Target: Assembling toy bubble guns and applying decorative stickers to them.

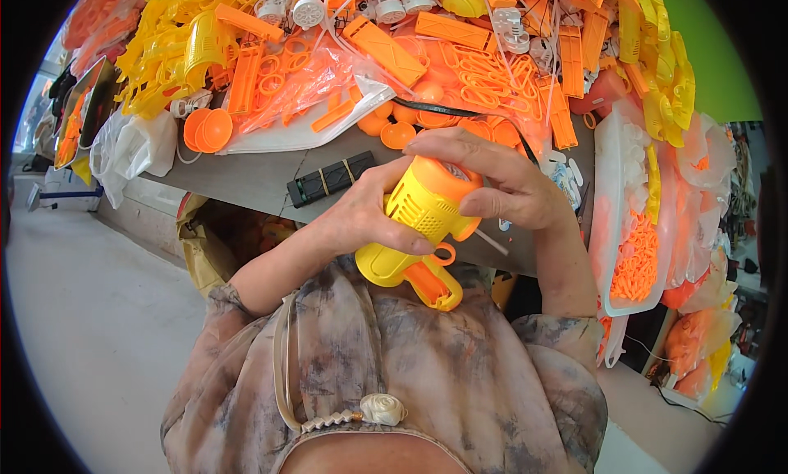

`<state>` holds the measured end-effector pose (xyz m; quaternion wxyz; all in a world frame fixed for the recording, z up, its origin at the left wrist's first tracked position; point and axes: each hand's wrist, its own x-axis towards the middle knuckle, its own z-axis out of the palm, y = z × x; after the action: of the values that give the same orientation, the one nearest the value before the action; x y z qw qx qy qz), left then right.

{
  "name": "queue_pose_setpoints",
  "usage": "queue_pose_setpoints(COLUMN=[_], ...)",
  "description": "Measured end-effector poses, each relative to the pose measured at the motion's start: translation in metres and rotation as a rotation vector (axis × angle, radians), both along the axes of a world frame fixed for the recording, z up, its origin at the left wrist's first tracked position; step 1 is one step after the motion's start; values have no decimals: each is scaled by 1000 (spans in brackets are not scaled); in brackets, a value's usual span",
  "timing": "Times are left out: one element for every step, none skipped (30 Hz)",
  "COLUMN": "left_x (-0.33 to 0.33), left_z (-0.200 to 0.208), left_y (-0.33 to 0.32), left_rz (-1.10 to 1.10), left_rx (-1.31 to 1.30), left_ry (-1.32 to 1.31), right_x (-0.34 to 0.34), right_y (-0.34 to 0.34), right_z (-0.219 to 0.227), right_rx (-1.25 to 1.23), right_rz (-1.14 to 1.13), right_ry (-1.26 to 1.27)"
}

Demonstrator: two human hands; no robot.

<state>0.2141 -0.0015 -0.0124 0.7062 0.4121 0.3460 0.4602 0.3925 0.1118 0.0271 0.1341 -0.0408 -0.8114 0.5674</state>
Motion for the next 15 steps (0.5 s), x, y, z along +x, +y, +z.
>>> queue_pose_setpoints(left_x=[1,2,2,1,2,3,4,5,5,5,5,5,5,6,6], left_z=[-2,-5,-7,-10,-12,-13,-15,-16,-17,-19,-20,-19,-17,-15,-18], left_y=[-2,-4,-6,-8,-10,-12,-14,-17,-19,-21,-22,-24,-25,-25,-25], left_rz=[2,3,3,-5,-13,-12,-17,-22,-24,-38,-53,-55,-59,-62,-66], left_rx=[-5,-9,-12,-29,-46,-49,-54,-59,-61,-80,-98,-100,-103,-106,-106], left_ry=[-7,-14,-14,-5,5,5,5,4,4,6,8,9,2,-5,-4], right_x=[0,0,0,0,1,3,4,6,7,9,10,10,11,12,14], right_y=[1,1,0,0,-2,-5,-9,-13,-18,-22,-27,-33,-38,-42,-45], right_z=[-2,-4,-5,-6,-9,-13,-16,-19,-22,-25,-28,-31,-33,-36,-40], right_rx=[-61,-63,-113,-161,-164,-199,-234,-236,-246,-257,-259,-243,-225,-226,-183], right_rz=[53,52,72,92,93,84,72,70,49,28,27,-8,-43,-47,-68], right_ry=[16,15,-1,-17,-17,-25,-33,-33,-12,9,9,19,28,28,38])
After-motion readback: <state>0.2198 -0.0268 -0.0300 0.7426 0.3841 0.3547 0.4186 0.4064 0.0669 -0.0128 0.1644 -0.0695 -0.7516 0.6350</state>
